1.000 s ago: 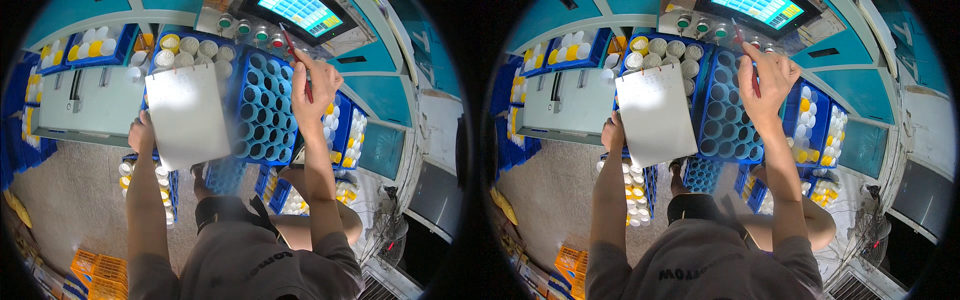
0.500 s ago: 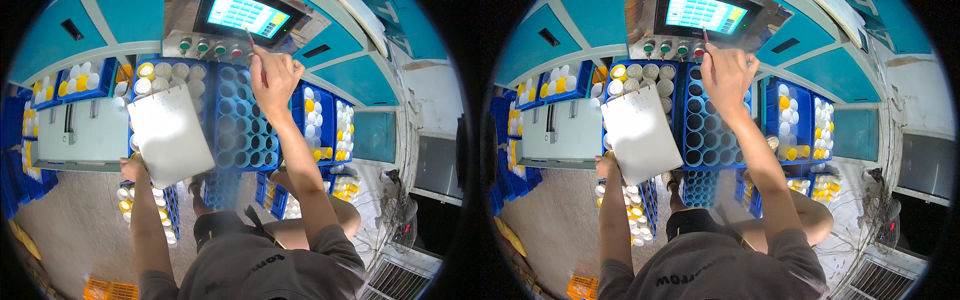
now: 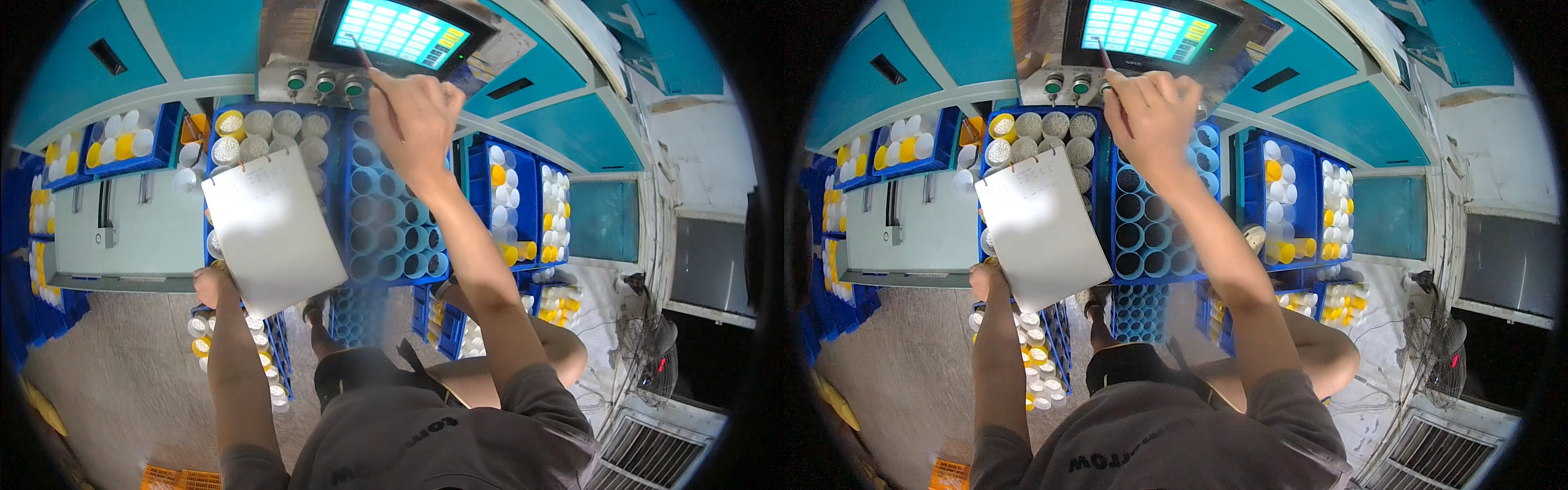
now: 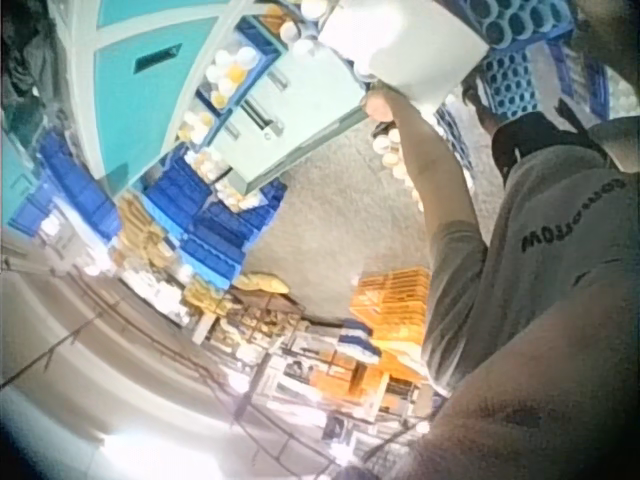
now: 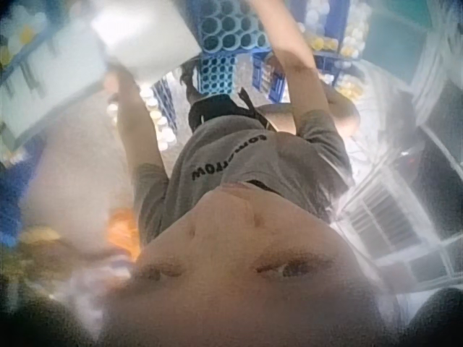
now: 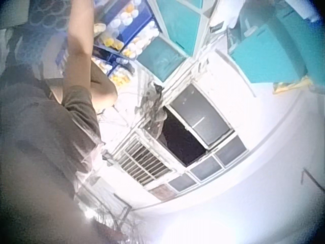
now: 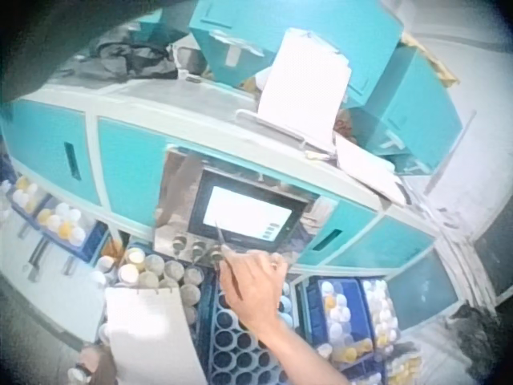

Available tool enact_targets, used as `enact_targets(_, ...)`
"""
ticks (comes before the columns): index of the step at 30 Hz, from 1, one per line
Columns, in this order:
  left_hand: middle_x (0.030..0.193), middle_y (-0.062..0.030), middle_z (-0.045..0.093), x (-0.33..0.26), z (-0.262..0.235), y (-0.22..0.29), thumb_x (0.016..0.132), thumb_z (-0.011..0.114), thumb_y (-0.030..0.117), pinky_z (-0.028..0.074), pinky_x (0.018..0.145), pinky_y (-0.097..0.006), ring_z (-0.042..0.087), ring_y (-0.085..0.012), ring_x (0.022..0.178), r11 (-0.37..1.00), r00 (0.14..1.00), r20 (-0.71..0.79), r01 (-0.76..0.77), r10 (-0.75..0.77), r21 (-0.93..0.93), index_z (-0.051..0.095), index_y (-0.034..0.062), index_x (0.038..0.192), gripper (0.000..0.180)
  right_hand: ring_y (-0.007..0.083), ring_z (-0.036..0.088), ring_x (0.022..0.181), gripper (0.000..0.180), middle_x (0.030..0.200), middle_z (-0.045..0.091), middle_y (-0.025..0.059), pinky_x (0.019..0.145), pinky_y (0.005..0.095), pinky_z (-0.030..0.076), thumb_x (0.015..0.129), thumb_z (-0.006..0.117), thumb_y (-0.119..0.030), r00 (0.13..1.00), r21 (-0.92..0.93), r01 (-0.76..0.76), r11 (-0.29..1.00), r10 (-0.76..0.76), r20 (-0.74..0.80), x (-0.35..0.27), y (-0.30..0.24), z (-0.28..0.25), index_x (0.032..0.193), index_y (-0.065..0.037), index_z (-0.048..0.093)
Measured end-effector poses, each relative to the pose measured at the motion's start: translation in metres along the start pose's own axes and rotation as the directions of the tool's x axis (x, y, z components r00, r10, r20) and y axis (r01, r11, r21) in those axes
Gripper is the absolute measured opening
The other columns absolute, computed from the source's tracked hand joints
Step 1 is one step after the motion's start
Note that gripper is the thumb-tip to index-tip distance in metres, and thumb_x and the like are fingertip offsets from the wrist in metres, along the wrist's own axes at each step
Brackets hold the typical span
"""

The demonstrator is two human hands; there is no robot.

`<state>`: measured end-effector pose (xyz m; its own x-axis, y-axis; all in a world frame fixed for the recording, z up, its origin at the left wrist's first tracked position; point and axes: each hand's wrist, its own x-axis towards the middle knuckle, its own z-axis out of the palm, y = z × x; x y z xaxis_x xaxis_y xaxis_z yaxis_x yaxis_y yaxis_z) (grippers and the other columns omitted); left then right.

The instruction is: The person sits on the floor in front of a capsule-filling machine and uses a stylus to interact with the touchscreen. They remove a tray of capsules, place it on the floor, and then handle multiple trays of white and yellow capsules, sorting and arranging them into blue trays.

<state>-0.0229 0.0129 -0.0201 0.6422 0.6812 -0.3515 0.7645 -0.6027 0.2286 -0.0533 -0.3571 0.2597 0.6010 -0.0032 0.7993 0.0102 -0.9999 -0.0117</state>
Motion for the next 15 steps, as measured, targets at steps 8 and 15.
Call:
enact_targets(8,0.106,-0.0219,0.073,0.005,-0.001,-0.004,0.097,0.044,0.039,0.055,0.085,-0.053,0.07,-0.0414,0.096,0.993,0.993,-0.006,-0.12,0.119,-0.018,0.076,0.0034,0.103,0.048,0.0169,0.059,0.084,0.024,0.084,0.066,-0.0008,0.083,0.0402,0.032,0.085,0.073,-0.014,0.999,-0.033,-0.001,0.999,-0.001,-0.052,0.001,0.014,-0.016,0.108,-0.01,0.072)
enact_targets(15,0.109,-0.0205,0.072,-0.005,-0.009,0.001,0.095,0.045,0.036,0.052,0.087,-0.054,0.068,-0.0429,0.097,0.992,0.999,-0.007,-0.038,0.038,-0.123,0.075,0.0077,0.11,0.044,0.0166,0.059,0.082,0.023,0.08,0.065,-0.0009,0.081,0.0401,0.033,0.082,0.074,-0.012,0.999,-0.03,-0.012,0.999,0.011,-0.047,0.004,0.017,-0.011,0.105,-0.009,0.073)
